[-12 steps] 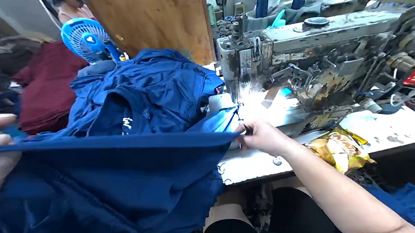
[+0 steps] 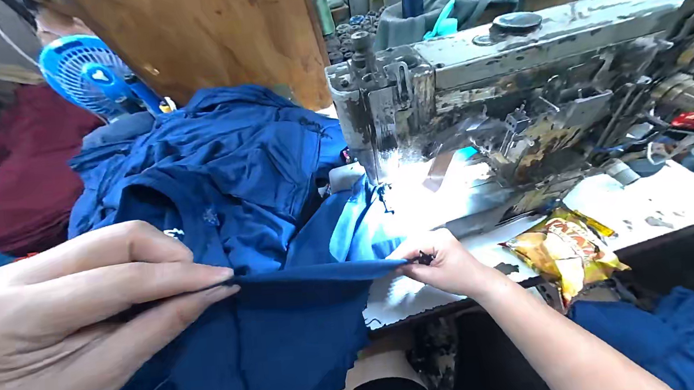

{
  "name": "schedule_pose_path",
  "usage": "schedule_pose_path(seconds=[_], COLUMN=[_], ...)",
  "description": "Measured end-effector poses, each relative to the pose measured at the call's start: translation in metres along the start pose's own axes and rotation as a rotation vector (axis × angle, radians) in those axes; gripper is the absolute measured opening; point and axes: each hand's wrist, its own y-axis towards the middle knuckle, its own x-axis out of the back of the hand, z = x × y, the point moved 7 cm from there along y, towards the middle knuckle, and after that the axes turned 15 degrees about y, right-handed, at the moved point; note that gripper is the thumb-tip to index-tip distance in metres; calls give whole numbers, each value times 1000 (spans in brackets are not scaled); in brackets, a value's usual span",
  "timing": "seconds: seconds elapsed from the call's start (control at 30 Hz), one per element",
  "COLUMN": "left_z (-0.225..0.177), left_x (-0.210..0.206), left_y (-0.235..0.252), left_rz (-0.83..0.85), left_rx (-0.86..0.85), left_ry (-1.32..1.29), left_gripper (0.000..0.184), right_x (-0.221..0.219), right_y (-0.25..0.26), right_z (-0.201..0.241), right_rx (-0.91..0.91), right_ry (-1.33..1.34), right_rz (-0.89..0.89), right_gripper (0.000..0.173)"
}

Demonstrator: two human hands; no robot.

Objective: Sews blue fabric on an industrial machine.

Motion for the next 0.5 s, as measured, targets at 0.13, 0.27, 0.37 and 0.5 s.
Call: schedule_pose_path(seconds=[0.13, 0.27, 0.37, 0.5], left_z=[0, 2, 11, 10], left_x=[-27, -61, -78, -109], left_y=[2, 8, 13, 8], left_rz=[97, 230, 253, 341], left_rx=[-200, -293, -194, -60], left_ry=[362, 666, 527, -93], left_gripper=[18, 31, 22, 6], right_x=[-3, -6, -7, -8], right_y=[-3, -6, -6, -6], right_z=[4, 7, 8, 11], right_rx=[46, 62, 52, 44], right_ry=[-62, -120, -117, -92], right_rz=[34, 64, 73, 85], right_gripper=[10, 11, 12, 14])
